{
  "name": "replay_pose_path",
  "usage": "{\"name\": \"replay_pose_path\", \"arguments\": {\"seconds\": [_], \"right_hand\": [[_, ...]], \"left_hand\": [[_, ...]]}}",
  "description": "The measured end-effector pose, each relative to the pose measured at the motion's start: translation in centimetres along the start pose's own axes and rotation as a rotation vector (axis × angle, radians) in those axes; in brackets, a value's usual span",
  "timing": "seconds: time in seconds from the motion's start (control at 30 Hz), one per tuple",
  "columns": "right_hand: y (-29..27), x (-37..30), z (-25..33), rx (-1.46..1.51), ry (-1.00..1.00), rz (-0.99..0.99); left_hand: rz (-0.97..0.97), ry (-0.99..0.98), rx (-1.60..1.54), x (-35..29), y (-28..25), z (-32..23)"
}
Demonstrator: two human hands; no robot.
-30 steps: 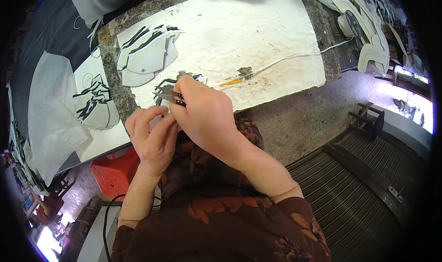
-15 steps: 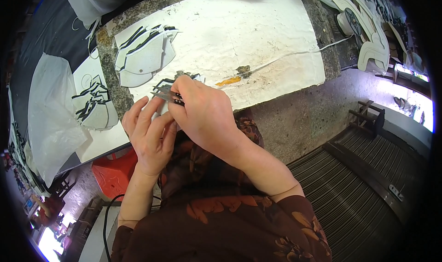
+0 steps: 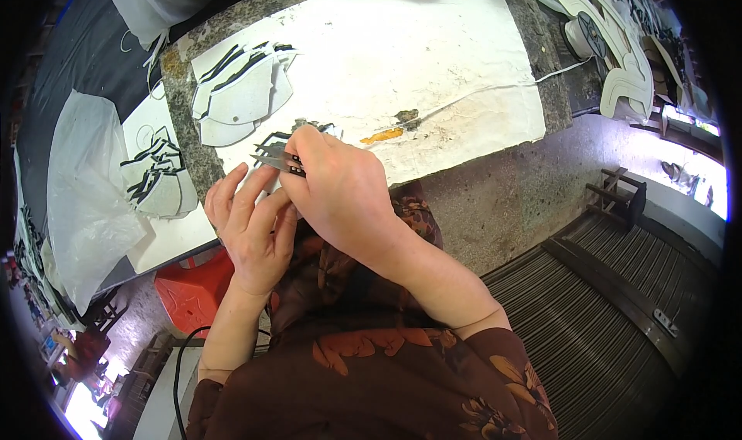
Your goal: Manual trimming and alignment of shoe upper components at a workbench.
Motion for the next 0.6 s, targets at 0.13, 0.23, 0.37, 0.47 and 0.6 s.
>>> {"name": "replay_pose_path", "arguments": {"seconds": [0.13,0.23,0.37,0.47,0.6], "right_hand": [[0.1,0.0,-0.1,-0.001,0.008,-0.004],[0.1,-0.1,0.0,-0.013,-0.001,-0.018],[0.0,0.0,0.1,-0.039,-0.007,-0.001],[-0.3,0.1,0.2,-0.016,0.008,0.031],[-1.7,0.1,0.2,-0.019,0.015,0.046]], "left_hand": [[-0.010,-0.013,-0.002,0.0,0.1,-0.1],[-0.009,-0.015,0.000,0.0,0.1,-0.2],[0.013,-0.054,-0.012,-0.1,0.3,0.0],[0.021,-0.054,-0.020,0.1,0.3,0.1],[0.026,-0.043,-0.036,0.3,0.4,0.0]]}}
Point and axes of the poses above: each hand's wrist, its own x-axis towards the middle knuckle, its own y-axis out of the palm, z = x × y, the point moved 5 cm from there along x, towards the middle knuckle, and after that the axes turned 9 degrees about -x, right-handed, at the moved point
